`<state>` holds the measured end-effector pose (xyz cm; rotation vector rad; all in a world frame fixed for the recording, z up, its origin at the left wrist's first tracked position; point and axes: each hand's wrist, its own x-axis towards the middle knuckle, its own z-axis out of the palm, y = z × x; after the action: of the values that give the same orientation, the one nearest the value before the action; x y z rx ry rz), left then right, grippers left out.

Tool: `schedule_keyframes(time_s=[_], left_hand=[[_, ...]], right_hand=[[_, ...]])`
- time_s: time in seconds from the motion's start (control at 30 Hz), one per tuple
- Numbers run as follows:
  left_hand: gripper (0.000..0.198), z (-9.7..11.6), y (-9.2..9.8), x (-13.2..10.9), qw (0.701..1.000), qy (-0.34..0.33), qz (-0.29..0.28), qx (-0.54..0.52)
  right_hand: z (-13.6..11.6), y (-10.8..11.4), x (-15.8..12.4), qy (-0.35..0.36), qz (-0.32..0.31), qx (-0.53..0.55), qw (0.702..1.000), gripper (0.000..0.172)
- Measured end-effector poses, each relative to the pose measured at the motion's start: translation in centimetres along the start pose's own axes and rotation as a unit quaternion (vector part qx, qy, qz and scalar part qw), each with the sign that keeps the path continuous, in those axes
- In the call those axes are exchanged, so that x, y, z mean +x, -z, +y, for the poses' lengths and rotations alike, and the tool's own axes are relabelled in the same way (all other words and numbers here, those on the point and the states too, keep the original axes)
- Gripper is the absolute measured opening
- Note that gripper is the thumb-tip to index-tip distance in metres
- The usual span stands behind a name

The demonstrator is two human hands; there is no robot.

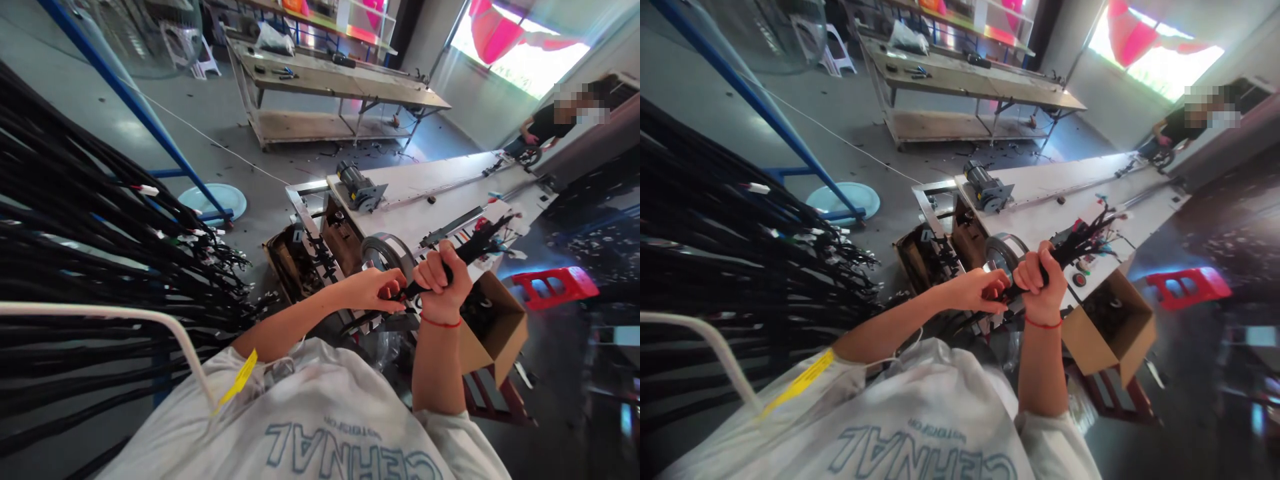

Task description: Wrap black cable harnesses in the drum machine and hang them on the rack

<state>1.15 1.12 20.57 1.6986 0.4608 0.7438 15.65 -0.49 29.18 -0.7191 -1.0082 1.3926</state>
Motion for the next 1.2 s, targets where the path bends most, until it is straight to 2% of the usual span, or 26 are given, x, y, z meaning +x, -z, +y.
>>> schedule_keyframes(time_s=[0.1, 0.33, 0.4, 0.57, 0.67, 0.77, 0.9, 1.0, 1.07, 1.13, 1.2], left_hand=[[0.038, -0.6, 0.5, 0.2, 0.998, -0.027, -0.003, 0.055], [0.029, -1.3, 0.2, 0.3, 0.995, -0.061, -0.069, 0.026], [0.033, -1.2, -0.2, 0.2, 0.995, -0.064, -0.079, 0.008], [0.056, -1.7, -2.9, -0.4, 0.989, -0.001, -0.032, -0.147], [0.069, -2.1, -4.4, -0.7, 0.985, 0.018, -0.023, -0.171], [0.070, -1.9, -4.7, -0.8, 0.988, 0.012, -0.022, -0.154], [0.071, -2.2, -4.0, -0.9, 0.993, 0.010, -0.003, -0.117], [0.061, -3.2, -3.5, -1.8, 0.996, 0.040, 0.059, -0.053], [0.052, -4.1, -3.0, -2.6, 0.995, 0.052, 0.083, -0.010], [0.050, -4.7, -2.1, -3.3, 0.996, 0.065, 0.058, -0.002], [0.052, -5.0, -0.8, -4.1, 0.995, 0.095, -0.003, -0.021]], right_hand=[[0.0, 0.0, -0.5, 0.004, 0.020, -0.011, 1.000, 0.042], [0.3, -0.2, -1.9, 0.006, 0.026, -0.039, 0.999, 0.039], [0.1, -0.3, -2.2, 0.004, 0.028, -0.041, 0.999, 0.040], [-0.4, -0.1, -2.4, 0.062, 0.056, -0.066, 0.994, 0.033], [0.0, 0.2, -2.6, 0.056, 0.034, -0.111, 0.992, 0.033], [0.8, 0.5, -2.6, 0.027, -0.002, -0.128, 0.991, 0.038], [2.3, 1.2, -2.3, -0.023, 0.010, -0.122, 0.992, 0.037], [3.3, 2.5, -1.6, -0.084, 0.054, -0.087, 0.991, 0.026], [3.5, 3.8, -0.8, -0.073, 0.117, -0.028, 0.990, 0.028], [3.3, 5.3, 0.3, -0.030, 0.177, 0.042, 0.983, 0.035], [3.2, 6.2, 1.3, 0.002, 0.210, 0.080, 0.974, 0.041]])
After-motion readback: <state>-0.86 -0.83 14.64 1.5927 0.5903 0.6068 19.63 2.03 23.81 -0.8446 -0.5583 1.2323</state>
